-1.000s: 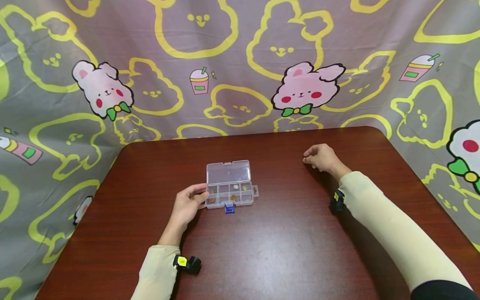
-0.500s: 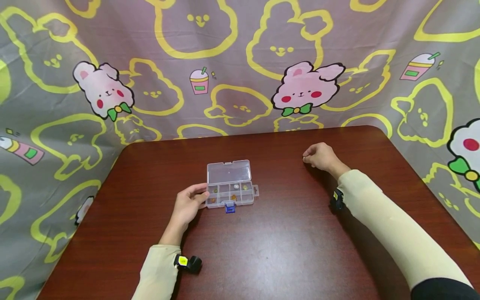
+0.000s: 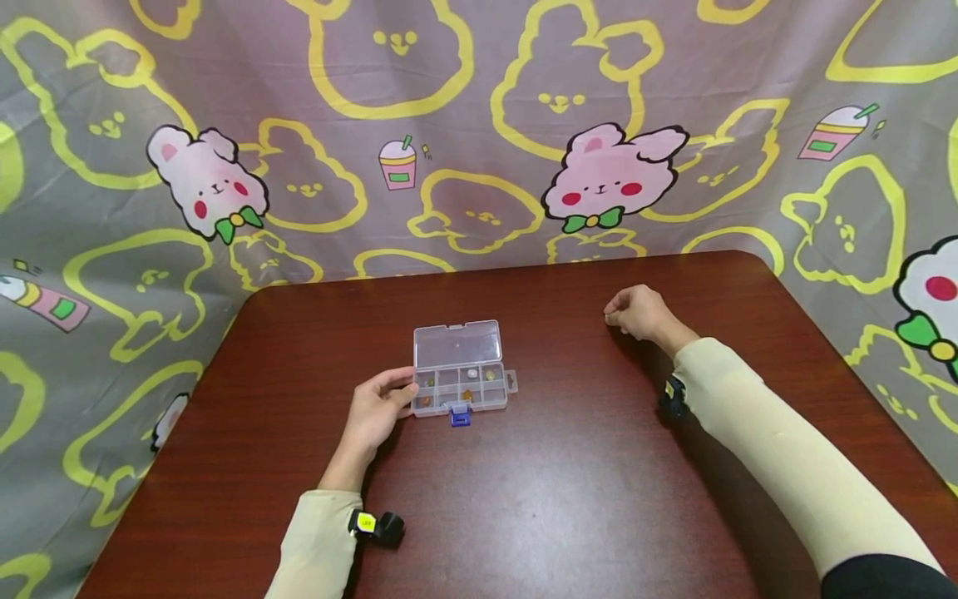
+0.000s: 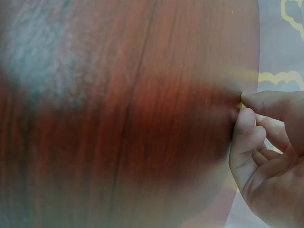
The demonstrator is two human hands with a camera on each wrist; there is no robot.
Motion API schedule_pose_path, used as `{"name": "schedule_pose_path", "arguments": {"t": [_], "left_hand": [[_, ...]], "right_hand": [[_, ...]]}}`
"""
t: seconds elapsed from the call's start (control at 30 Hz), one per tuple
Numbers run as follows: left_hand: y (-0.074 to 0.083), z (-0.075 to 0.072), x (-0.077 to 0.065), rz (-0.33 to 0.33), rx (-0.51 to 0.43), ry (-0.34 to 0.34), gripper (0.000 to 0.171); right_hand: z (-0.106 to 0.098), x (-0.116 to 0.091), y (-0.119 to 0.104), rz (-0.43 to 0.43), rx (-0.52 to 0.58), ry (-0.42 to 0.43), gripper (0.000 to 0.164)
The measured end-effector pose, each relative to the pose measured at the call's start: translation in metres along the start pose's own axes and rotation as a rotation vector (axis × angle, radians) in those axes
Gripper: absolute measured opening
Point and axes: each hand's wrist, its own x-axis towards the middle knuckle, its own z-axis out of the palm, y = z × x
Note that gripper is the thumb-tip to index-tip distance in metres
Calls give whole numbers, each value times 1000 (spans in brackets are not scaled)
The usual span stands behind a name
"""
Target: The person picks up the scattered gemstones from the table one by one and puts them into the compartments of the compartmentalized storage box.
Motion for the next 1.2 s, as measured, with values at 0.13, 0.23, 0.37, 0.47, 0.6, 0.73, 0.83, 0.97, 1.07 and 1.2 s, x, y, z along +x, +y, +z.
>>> {"name": "schedule_pose_path", "arguments": {"t": [0.13, 0.23, 0.37, 0.47, 0.6, 0.73, 0.83, 0.97, 1.07, 1.2], "left_hand": [[0, 0, 0, 10, -17, -8, 32], [0, 0, 1, 16, -23, -12, 33], [0, 0, 1, 18, -28, -13, 33], [0, 0, 0, 18, -29, -14, 33], [-1, 0, 0, 23, -31, -13, 32], [-1, 0, 0, 22, -32, -11, 32], [0, 0, -1, 20, -31, -12, 32], [1, 0, -1, 22, -24, -11, 32], [1, 0, -2, 24, -20, -11, 32], [0, -1, -1, 23, -19, -8, 32]], "right_hand": [[-1, -1, 0, -4, -9, 1, 14], [-1, -1, -1, -4, -6, -3, 14], [-2, 0, 0, -5, -4, -13, 14], [-2, 0, 1, -9, -11, -17, 13], [-2, -1, -1, -20, -17, -21, 12], [-2, -2, -2, -31, -24, -33, 12], [-3, -4, -2, -30, -35, -39, 11], [-6, -9, -3, -26, -43, -42, 12], [-8, -12, -5, -28, -41, -38, 13], [-9, -15, -5, -41, -39, -28, 12]]}}
